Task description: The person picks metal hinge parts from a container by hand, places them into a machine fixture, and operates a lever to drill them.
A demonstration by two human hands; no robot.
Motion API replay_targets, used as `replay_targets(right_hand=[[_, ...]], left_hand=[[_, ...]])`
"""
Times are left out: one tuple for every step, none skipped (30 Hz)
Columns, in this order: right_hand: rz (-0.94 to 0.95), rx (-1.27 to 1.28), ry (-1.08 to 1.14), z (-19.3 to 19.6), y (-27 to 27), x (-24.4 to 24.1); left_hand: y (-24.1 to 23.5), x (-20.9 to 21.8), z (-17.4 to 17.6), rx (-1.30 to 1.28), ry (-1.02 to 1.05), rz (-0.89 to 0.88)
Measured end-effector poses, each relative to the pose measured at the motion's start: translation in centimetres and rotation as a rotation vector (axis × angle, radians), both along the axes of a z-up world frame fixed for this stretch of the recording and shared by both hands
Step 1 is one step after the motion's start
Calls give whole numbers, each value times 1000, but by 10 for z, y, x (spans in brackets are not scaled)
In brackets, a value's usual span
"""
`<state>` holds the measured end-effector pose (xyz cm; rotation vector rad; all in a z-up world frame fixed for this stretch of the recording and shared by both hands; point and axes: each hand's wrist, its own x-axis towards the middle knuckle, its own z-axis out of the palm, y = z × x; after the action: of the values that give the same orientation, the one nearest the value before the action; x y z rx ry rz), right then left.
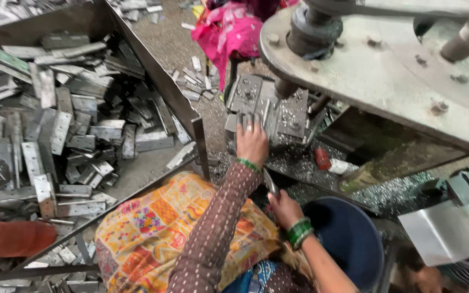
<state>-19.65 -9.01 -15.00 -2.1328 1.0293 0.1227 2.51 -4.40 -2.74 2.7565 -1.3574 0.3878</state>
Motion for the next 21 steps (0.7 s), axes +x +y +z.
replay_targets(right_hand=[[56, -80, -19, 0, 0, -2], [114, -171, -51, -3, -6, 3], [109, -179, -50, -9, -5, 3], [71, -191, -81, -22, 8, -1], [33, -204, -113, -34, 17, -4], [32, -202, -118, -48, 22, -2], [22, -274, -91, -62, 26, 0], [20, -346, -63, -73, 26, 3], [27, -344, -67, -82, 21, 6], [27, -337, -104, -90, 20, 2], [26, -330, -140, -96, 24, -1], [26, -333, -143, -98, 23, -1], [28, -299, -106, -98, 24, -1], [32, -270, -70, -92, 22, 1], [35, -277, -74, -80, 16, 0], [40, -243, -76, -65, 13, 0], [44, -209, -78, -48, 13, 2], [45, -203, -77, -31, 13, 3], [37, -133, 10, -14, 3, 9], [22, -64, 108, -2, -1, 6], [18, -60, 120, 3, 5, 1]], left_hand=[[-8, 1, -4, -29, 49, 21], [-17, 6, -3, -68, 84, 44], [-24, 8, -3, -76, 85, 39], [-26, 9, -3, -26, 112, 38], [-27, 9, -2, 25, 139, 37], [-24, 9, -1, 27, 135, 37], [-20, 7, 0, -21, 133, 46], [-16, 7, 1, -69, 133, 63], [-15, 8, 5, -67, 130, 71], [-12, 6, 8, -26, 129, 59], [-6, 4, 10, 14, 127, 47], [-4, 3, 13, 11, 125, 47], [1, 0, 14, 43, 139, 40], [4, -2, 16, 70, 153, 35], [6, -7, 18, 62, 150, 38], [10, -10, 18, -3, 181, 38], [11, -10, 19, -69, 212, 36], [9, -7, 19, -63, 212, 39], [2, -1, 20, 1, 180, 37], [-5, 0, 19, 63, 159, 27], [-9, 3, 17, 67, 170, 22]])
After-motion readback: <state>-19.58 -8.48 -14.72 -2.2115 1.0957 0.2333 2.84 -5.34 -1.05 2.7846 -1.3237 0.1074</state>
